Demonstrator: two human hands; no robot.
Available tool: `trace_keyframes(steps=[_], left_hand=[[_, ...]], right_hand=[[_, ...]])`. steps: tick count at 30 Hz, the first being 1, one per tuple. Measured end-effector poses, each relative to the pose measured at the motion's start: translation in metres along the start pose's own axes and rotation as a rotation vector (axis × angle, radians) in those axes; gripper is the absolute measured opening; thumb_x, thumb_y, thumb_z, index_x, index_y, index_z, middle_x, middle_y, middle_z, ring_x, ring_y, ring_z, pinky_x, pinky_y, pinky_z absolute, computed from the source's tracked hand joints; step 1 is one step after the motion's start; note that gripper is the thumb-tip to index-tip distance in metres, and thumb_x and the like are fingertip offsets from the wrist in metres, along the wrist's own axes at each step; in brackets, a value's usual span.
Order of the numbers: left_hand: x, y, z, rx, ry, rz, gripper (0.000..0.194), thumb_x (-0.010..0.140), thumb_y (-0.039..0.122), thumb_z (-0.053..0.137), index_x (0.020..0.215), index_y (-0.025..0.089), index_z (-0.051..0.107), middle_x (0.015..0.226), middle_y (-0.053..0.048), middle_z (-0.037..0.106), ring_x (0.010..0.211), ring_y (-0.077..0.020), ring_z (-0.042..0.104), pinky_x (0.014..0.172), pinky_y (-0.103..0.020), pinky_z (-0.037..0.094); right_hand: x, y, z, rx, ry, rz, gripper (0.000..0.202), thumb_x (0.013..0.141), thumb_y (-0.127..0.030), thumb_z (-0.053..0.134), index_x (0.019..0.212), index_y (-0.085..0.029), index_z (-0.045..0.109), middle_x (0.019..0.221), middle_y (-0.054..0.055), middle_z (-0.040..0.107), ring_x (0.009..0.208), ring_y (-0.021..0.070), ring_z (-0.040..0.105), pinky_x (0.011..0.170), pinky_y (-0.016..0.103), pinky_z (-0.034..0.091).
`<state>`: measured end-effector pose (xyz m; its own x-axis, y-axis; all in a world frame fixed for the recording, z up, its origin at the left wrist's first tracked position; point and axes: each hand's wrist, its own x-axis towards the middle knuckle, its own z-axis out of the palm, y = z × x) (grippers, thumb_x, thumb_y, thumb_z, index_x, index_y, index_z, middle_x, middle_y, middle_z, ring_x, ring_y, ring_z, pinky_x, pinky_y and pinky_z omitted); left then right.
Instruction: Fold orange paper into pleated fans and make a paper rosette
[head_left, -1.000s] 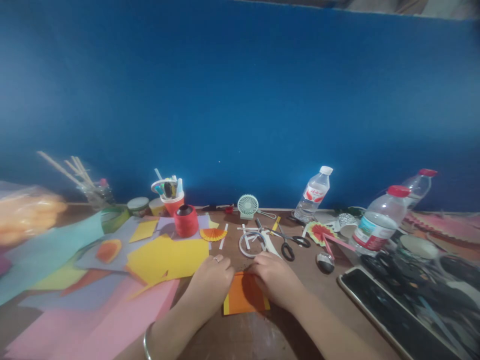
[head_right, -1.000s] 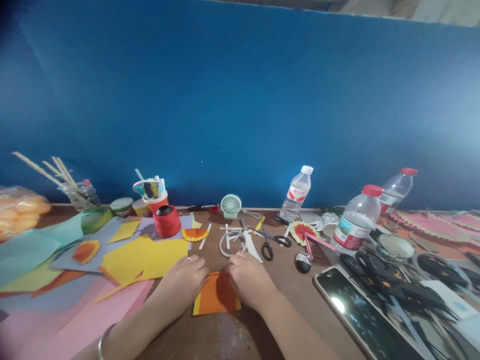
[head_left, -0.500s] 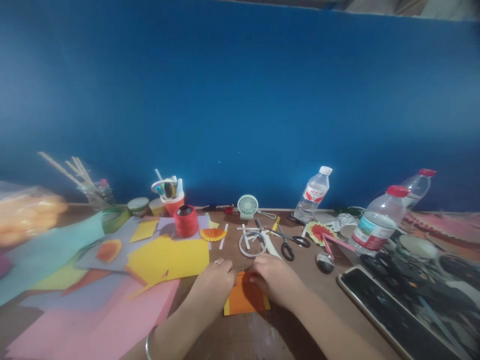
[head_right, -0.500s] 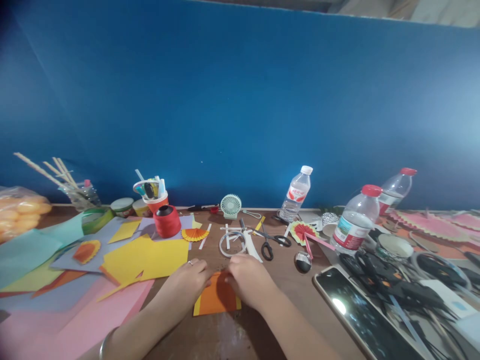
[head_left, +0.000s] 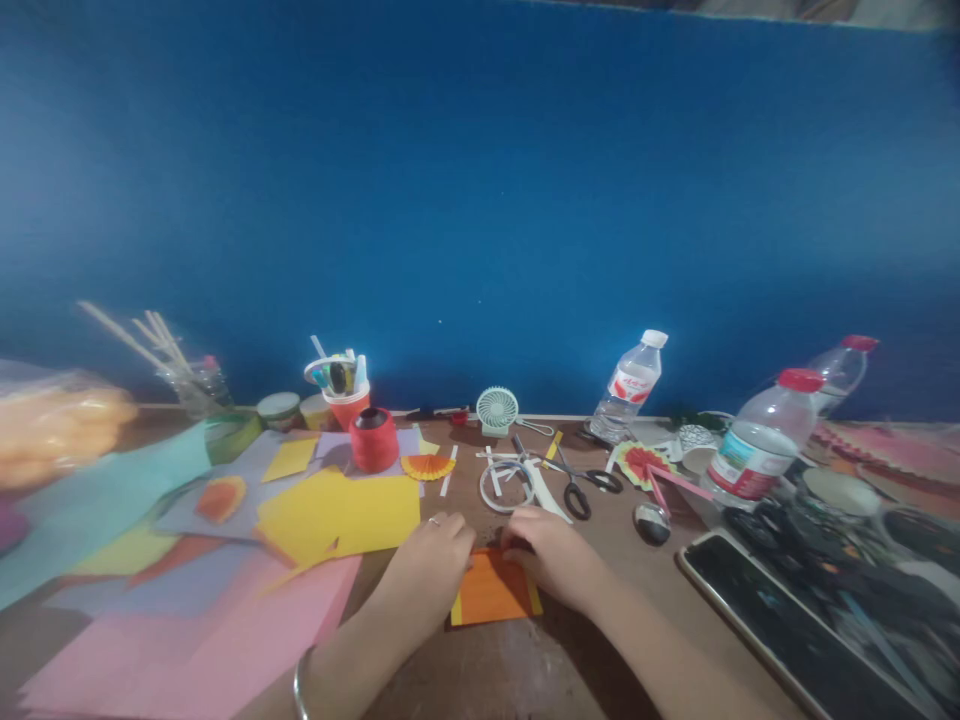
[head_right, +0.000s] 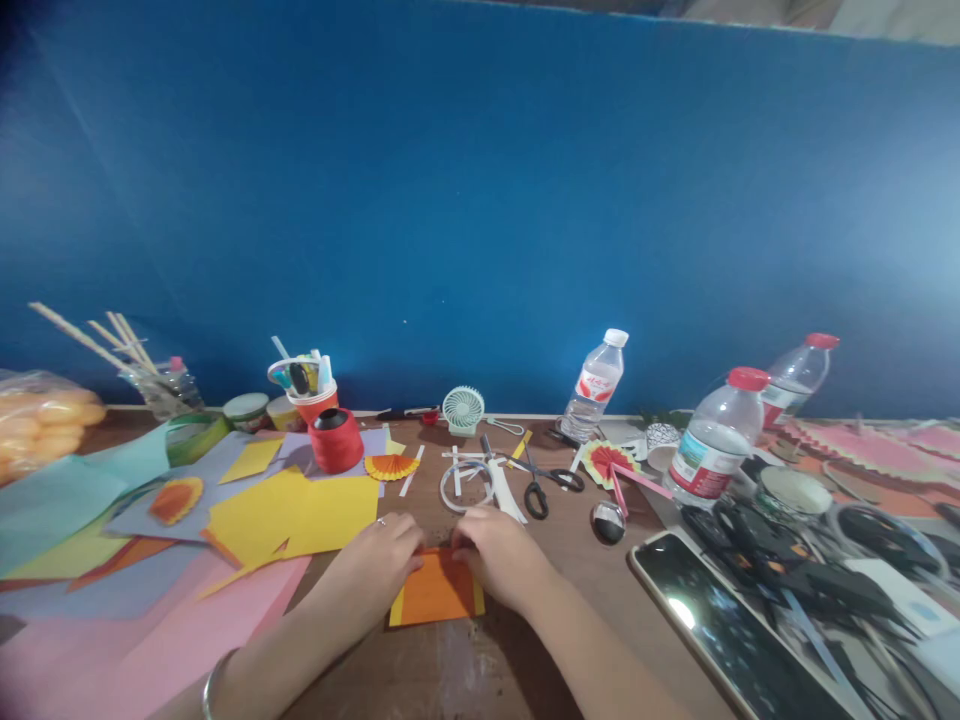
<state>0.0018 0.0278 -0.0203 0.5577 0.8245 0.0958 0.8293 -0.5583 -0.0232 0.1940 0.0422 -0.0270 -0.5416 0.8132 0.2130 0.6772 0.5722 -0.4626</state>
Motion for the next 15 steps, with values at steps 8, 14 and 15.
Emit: trace_keyframes(steps=[8, 14, 15], left_hand=[[0.0, 0.005, -0.004, 0.082, -0.053, 0.049, 0.026, 0.074, -0.003, 0.038, 0.078, 0.013, 0.058, 0.08, -0.008, 0.058, 0.074, -0.0214, 0.056, 0.067, -0.034, 0.043], [-0.001, 0.012, -0.016, 0.081, -0.121, 0.058, 0.022, 0.073, 0.001, 0.044, 0.073, 0.014, 0.062, 0.074, -0.008, 0.061, 0.071, -0.0219, 0.058, 0.064, -0.033, 0.045], [-0.001, 0.012, -0.017, 0.082, -0.142, 0.06, 0.021, 0.073, 0.001, 0.045, 0.071, 0.014, 0.063, 0.073, -0.008, 0.061, 0.07, -0.0222, 0.059, 0.064, -0.033, 0.045]], right_hand=[[0.0, 0.0, -0.003, -0.096, -0.028, -0.115, 0.013, 0.074, -0.011, 0.053, 0.074, -0.018, 0.064, 0.074, 0.003, 0.061, 0.077, 0.0156, 0.053, 0.073, 0.024, 0.039], [-0.001, -0.004, -0.01, -0.155, -0.096, -0.147, 0.014, 0.075, -0.014, 0.054, 0.078, -0.019, 0.067, 0.074, 0.002, 0.063, 0.077, 0.0152, 0.054, 0.074, 0.023, 0.039], [-0.001, -0.004, -0.011, -0.155, -0.105, -0.144, 0.013, 0.075, -0.015, 0.055, 0.078, -0.019, 0.067, 0.074, 0.002, 0.063, 0.077, 0.0149, 0.054, 0.074, 0.023, 0.039]])
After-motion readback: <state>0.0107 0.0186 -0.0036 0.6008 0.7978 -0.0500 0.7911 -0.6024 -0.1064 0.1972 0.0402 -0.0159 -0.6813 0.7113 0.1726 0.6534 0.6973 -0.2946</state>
